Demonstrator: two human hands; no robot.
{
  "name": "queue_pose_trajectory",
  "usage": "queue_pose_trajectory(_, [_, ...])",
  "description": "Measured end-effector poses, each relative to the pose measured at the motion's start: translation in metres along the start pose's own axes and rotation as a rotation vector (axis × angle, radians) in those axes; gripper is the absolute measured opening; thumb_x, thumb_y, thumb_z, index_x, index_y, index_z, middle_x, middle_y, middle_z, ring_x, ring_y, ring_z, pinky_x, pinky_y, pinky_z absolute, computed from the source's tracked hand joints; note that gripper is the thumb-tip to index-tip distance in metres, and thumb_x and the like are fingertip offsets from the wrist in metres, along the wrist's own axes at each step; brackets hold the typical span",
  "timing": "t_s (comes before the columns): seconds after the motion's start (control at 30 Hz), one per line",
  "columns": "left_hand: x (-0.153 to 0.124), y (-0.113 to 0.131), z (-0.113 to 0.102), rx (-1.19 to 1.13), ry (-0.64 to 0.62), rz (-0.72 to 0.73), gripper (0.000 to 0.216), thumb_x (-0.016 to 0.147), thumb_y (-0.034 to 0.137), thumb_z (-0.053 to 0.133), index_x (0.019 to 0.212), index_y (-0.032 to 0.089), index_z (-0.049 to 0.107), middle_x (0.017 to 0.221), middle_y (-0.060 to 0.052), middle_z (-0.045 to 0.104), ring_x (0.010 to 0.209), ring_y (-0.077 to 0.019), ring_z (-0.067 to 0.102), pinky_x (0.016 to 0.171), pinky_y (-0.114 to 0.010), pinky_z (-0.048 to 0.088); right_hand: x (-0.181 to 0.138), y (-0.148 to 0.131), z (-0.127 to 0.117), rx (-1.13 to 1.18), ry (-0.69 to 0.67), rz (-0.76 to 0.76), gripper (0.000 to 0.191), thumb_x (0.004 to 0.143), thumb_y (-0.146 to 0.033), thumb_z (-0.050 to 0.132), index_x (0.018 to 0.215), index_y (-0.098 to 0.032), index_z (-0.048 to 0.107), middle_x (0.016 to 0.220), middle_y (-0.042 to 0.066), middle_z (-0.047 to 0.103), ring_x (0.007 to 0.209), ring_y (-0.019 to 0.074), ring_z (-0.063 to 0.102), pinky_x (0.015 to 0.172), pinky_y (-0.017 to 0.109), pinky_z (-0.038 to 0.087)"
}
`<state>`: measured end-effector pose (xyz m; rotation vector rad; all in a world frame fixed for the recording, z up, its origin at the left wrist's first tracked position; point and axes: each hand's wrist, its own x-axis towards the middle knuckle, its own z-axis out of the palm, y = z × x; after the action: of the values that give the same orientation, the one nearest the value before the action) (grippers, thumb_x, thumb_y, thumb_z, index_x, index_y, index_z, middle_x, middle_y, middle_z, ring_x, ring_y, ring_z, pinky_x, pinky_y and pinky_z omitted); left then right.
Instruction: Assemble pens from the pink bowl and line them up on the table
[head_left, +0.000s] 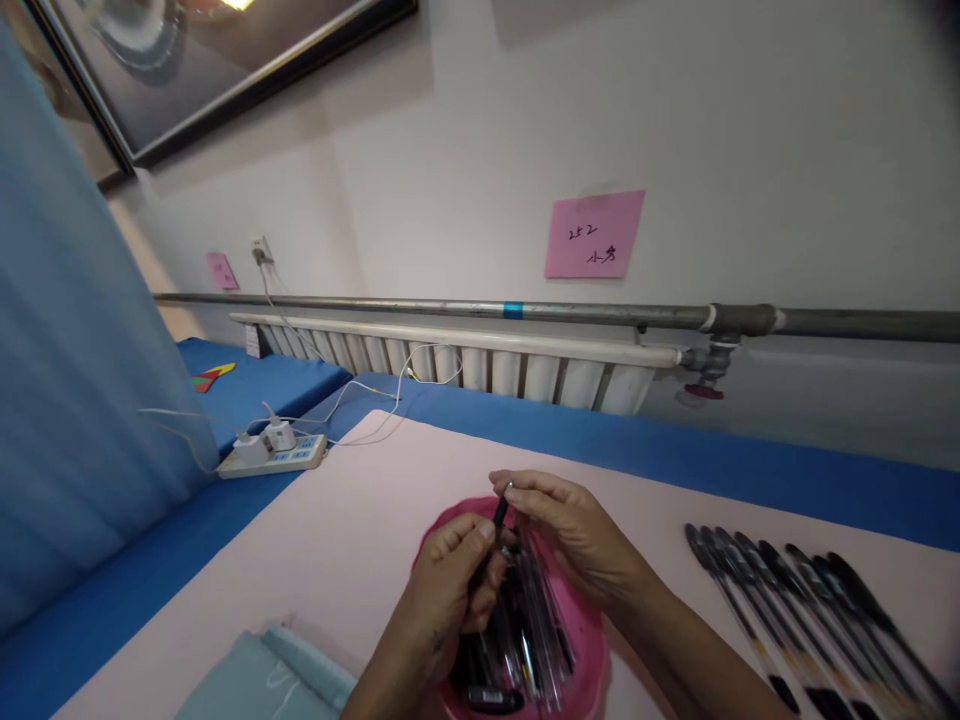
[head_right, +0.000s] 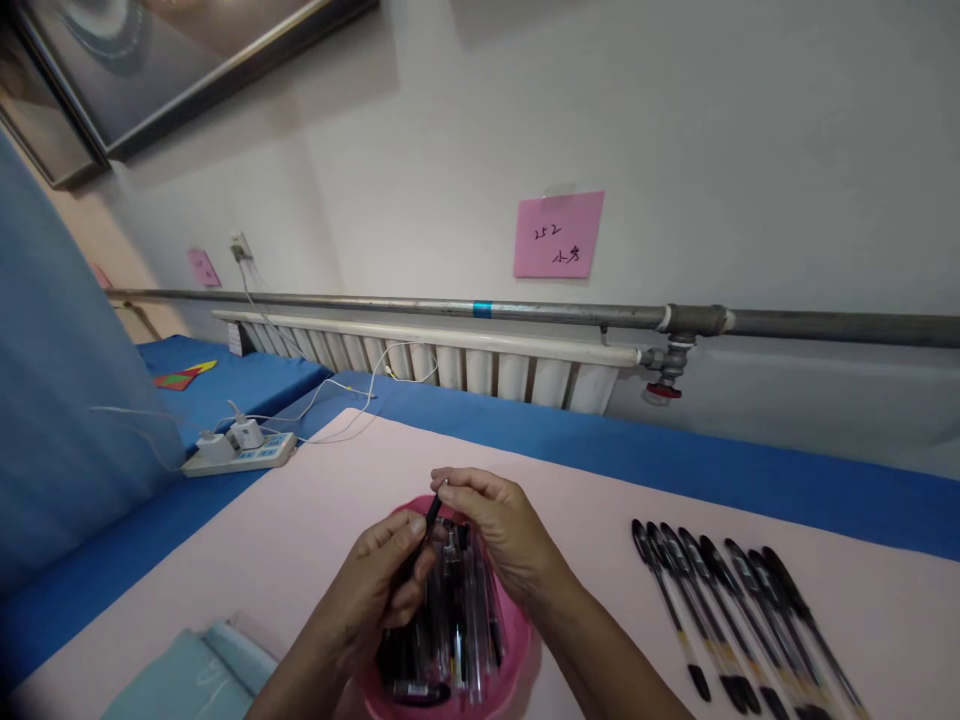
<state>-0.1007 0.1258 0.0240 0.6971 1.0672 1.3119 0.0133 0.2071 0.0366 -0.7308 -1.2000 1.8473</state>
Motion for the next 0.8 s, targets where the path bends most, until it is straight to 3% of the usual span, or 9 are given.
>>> queue_pose_trajectory(0.13, [0.001, -0.001, -0.003, 0.167, 0.041, 0.088, 0.035, 0.080, 0.047, 0.054, 0.064, 0.017, 0.046, 0.047, 0.009, 0.038, 0.034, -0.0014, 0.023, 0.034, -0.018, 0.011, -0.001, 0.000, 0.001, -0.128, 0.079, -0.053, 0.022, 0.061, -0.033, 0.077, 0.076, -0.017, 0.075, 0.094, 0.007, 0.071, 0.089, 0.0204, 0.060, 0.082, 0.031, 0.042])
queue_pose_trajectory(0.3, [0.000, 0.001, -0.006, 0.220, 0.016, 0.095, 0.035, 0.081, 0.048, 0.051, 0.063, 0.018, 0.045, 0.048, 0.009, 0.037, 0.035, -0.0027, 0.022, 0.035, -0.019, 0.011, -0.003, -0.001, 0.003, -0.129, 0.056, -0.072, 0.023, 0.061, -0.035, 0.075, 0.077, -0.017, 0.074, 0.089, 0.005, 0.070, 0.083, 0.0190, 0.059, 0.080, 0.031, 0.042])
queue_pose_trajectory(0.43, [-0.001, 0.003, -0.009, 0.380, 0.074, 0.267, 0.032, 0.080, 0.044, 0.054, 0.065, 0.016, 0.052, 0.053, 0.006, 0.043, 0.043, -0.0042, 0.033, 0.040, -0.018, 0.021, -0.006, -0.007, 0.005, -0.229, 0.118, -0.131, 0.021, 0.063, -0.035, 0.072, 0.075, -0.017, 0.071, 0.081, 0.003, 0.068, 0.076, 0.0171, 0.057, 0.075, 0.029, 0.043])
queue_pose_trajectory(0.53, [-0.001, 0.008, -0.015, 0.338, 0.146, 0.274, 0.029, 0.081, 0.043, 0.054, 0.068, 0.017, 0.054, 0.052, 0.007, 0.043, 0.041, -0.0037, 0.032, 0.039, -0.018, 0.021, -0.013, -0.014, 0.010, -0.373, 0.115, -0.144, 0.023, 0.072, -0.037, 0.062, 0.083, -0.018, 0.069, 0.079, 0.002, 0.066, 0.071, 0.0162, 0.056, 0.069, 0.028, 0.043])
queue_pose_trajectory(0.6, [0.000, 0.013, -0.020, 0.213, 0.221, 0.258, 0.026, 0.081, 0.043, 0.052, 0.075, 0.017, 0.055, 0.051, 0.008, 0.041, 0.037, -0.0028, 0.027, 0.036, -0.017, 0.017, -0.024, -0.014, 0.013, -0.540, 0.011, -0.097, 0.015, 0.075, -0.029, 0.056, 0.079, -0.019, 0.066, 0.075, 0.001, 0.064, 0.068, 0.0155, 0.055, 0.064, 0.027, 0.042])
queue_pose_trajectory(0.67, [0.001, 0.018, -0.025, 0.093, 0.277, 0.254, 0.025, 0.080, 0.042, 0.054, 0.082, 0.017, 0.056, 0.052, 0.009, 0.043, 0.035, -0.0021, 0.025, 0.034, -0.017, 0.015, -0.037, -0.008, 0.018, -0.774, -0.241, 0.009, 0.012, 0.071, -0.016, 0.053, 0.066, -0.019, 0.063, 0.065, -0.001, 0.061, 0.062, 0.0143, 0.053, 0.057, 0.024, 0.039])
queue_pose_trajectory(0.73, [0.003, 0.020, -0.028, 0.032, 0.290, 0.253, 0.025, 0.078, 0.041, 0.056, 0.084, 0.017, 0.056, 0.054, 0.008, 0.045, 0.034, -0.0018, 0.026, 0.033, -0.016, 0.014, -0.051, 0.002, 0.022, -0.988, -0.463, 0.086, 0.019, 0.064, -0.007, 0.051, 0.065, -0.020, 0.064, 0.063, -0.002, 0.062, 0.058, 0.0128, 0.052, 0.053, 0.023, 0.034])
queue_pose_trajectory(0.8, [0.003, 0.021, -0.028, 0.016, 0.271, 0.249, 0.025, 0.078, 0.041, 0.056, 0.084, 0.016, 0.056, 0.053, 0.008, 0.045, 0.034, -0.0015, 0.026, 0.032, -0.016, 0.014, -0.062, 0.012, 0.025, -1.168, -0.436, 0.058, 0.020, 0.060, -0.003, 0.051, 0.061, -0.020, 0.062, 0.061, -0.002, 0.061, 0.053, 0.0113, 0.047, 0.048, 0.024, 0.027])
